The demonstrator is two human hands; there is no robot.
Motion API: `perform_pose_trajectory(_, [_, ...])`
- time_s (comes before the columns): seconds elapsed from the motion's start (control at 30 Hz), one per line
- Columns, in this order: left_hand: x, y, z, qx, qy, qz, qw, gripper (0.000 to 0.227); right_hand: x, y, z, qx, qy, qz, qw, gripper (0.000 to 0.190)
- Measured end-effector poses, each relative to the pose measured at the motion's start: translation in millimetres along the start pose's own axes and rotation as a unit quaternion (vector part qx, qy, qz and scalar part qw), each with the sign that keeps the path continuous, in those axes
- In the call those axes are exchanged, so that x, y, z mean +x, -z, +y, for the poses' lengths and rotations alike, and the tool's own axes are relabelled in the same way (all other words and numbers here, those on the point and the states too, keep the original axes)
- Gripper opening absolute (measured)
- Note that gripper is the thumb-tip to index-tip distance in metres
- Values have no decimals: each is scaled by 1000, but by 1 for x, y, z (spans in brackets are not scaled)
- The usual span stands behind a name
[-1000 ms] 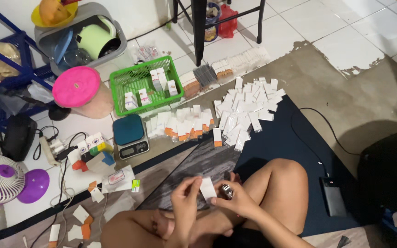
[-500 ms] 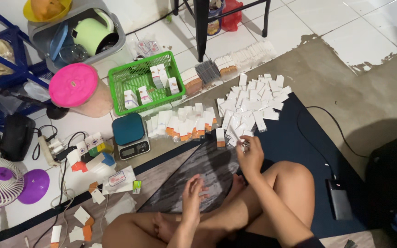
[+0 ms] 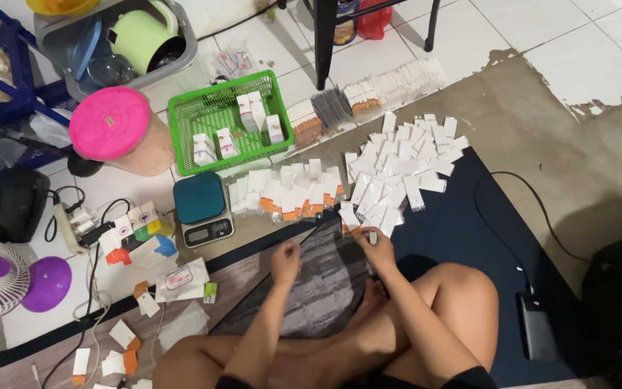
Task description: The person places a white strip into a plastic sleeve and seals the edge of the sleeve with a lighter, repeating this for several items.
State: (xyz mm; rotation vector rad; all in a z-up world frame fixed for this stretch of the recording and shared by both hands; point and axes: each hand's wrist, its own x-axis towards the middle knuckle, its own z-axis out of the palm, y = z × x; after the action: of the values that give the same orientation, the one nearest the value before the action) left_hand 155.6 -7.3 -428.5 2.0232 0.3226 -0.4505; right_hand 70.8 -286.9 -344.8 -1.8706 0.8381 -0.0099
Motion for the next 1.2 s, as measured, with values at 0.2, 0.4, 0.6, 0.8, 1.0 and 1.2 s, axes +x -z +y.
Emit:
perform_pose_trajectory(0.2, [81,-10,97,214,-68,141,964,31,21,-23,29,20,21,-43,999,28])
perform_pose_trajectory(0.4, [124,-19,97,352,-26,84,932,53,30,-21,22,32,-25,-52,998,35])
perform_pose_trajectory(0.6, [107,3,90,227,-12,106,968,44,40,-33,41,33,-23,-52,998,32])
perform_pose_trajectory(0.8, [79,25,91,135,-35,73,988,52,36,-25,41,30,-23,-63,997,37])
perform_pose_trajectory(1.0, [11,42,122,-303,77,38,949,73,27,-19,30,40,-30,-73,996,47])
perform_pose_trajectory(1.2, [-116,75,189,-428,31,-57,902,74,-99,25,-114,249,107,-193,943,39])
